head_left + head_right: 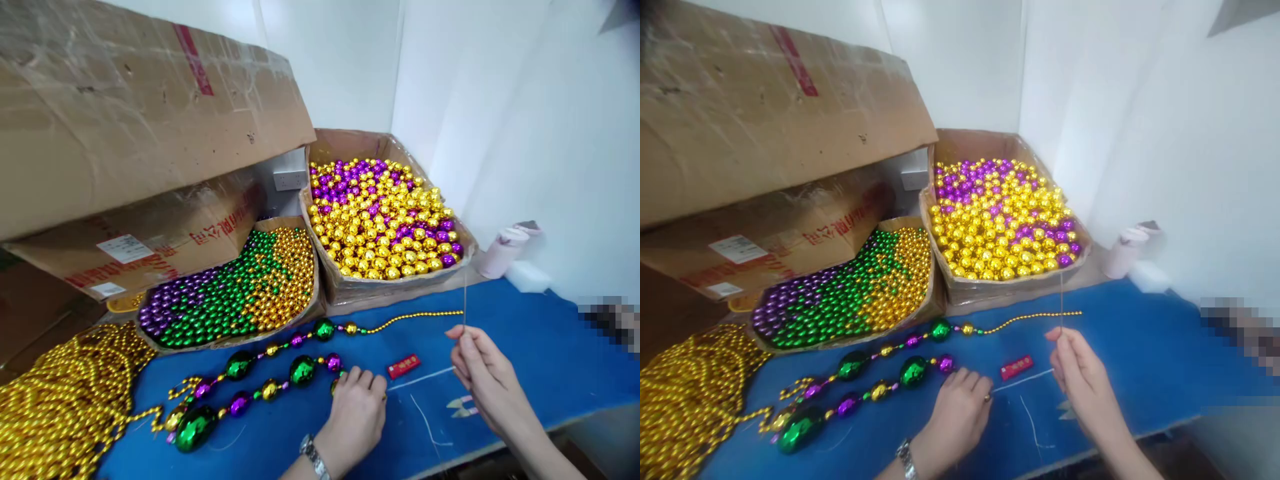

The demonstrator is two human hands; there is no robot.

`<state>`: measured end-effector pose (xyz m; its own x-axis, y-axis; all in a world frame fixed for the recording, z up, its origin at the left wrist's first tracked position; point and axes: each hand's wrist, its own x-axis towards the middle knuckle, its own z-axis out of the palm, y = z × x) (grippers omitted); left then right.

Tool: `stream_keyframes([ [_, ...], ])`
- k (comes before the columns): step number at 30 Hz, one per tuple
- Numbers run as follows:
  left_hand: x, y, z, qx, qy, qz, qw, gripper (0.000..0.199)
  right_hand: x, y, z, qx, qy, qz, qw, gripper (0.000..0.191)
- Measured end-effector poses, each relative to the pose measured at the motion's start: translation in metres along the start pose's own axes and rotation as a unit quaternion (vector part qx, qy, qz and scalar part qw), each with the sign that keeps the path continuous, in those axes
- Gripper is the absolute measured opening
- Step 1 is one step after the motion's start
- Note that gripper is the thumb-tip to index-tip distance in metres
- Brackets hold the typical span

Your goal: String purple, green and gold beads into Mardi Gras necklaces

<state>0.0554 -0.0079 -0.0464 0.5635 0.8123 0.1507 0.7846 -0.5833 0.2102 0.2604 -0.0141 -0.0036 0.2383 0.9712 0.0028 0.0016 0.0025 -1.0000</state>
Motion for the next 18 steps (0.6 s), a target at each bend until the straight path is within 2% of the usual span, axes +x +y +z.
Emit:
stream_keyframes([
  [3, 0.003, -0.009, 0.001, 0.021, 0.013, -0.02, 0.999, 0.011, 0.007, -0.001, -0.009, -0.011, 0.018, -0.012, 1.0, 0.033],
  [7, 0.005, -0.024, 0.021, 0.056, 0.007, -0.06, 0.997, 0.01, 0.018, 0.012, -0.011, 0.007, 0.09, -0.053, 0.994, 0.033],
  [9, 0.007, -0.03, 0.028, 0.067, -0.008, -0.083, 0.994, 0.013, 0.022, 0.016, -0.012, 0.032, 0.107, -0.063, 0.992, 0.034],
  [11, 0.012, -0.034, 0.022, 0.059, -0.032, -0.092, 0.993, 0.024, 0.025, 0.017, -0.013, 0.041, 0.102, -0.065, 0.992, 0.035],
  [12, 0.016, -0.035, 0.013, 0.044, -0.041, -0.083, 0.995, 0.031, 0.025, 0.017, -0.013, 0.036, 0.097, -0.065, 0.992, 0.036],
  [14, 0.031, -0.035, -0.017, -0.002, -0.024, -0.043, 0.999, 0.04, 0.024, 0.018, -0.013, 0.001, 0.081, -0.068, 0.994, 0.039],
  [18, 0.085, -0.034, -0.094, -0.076, 0.156, 0.037, 0.984, 0.026, 0.02, 0.029, -0.007, -0.092, 0.028, -0.067, 0.993, 0.041],
])
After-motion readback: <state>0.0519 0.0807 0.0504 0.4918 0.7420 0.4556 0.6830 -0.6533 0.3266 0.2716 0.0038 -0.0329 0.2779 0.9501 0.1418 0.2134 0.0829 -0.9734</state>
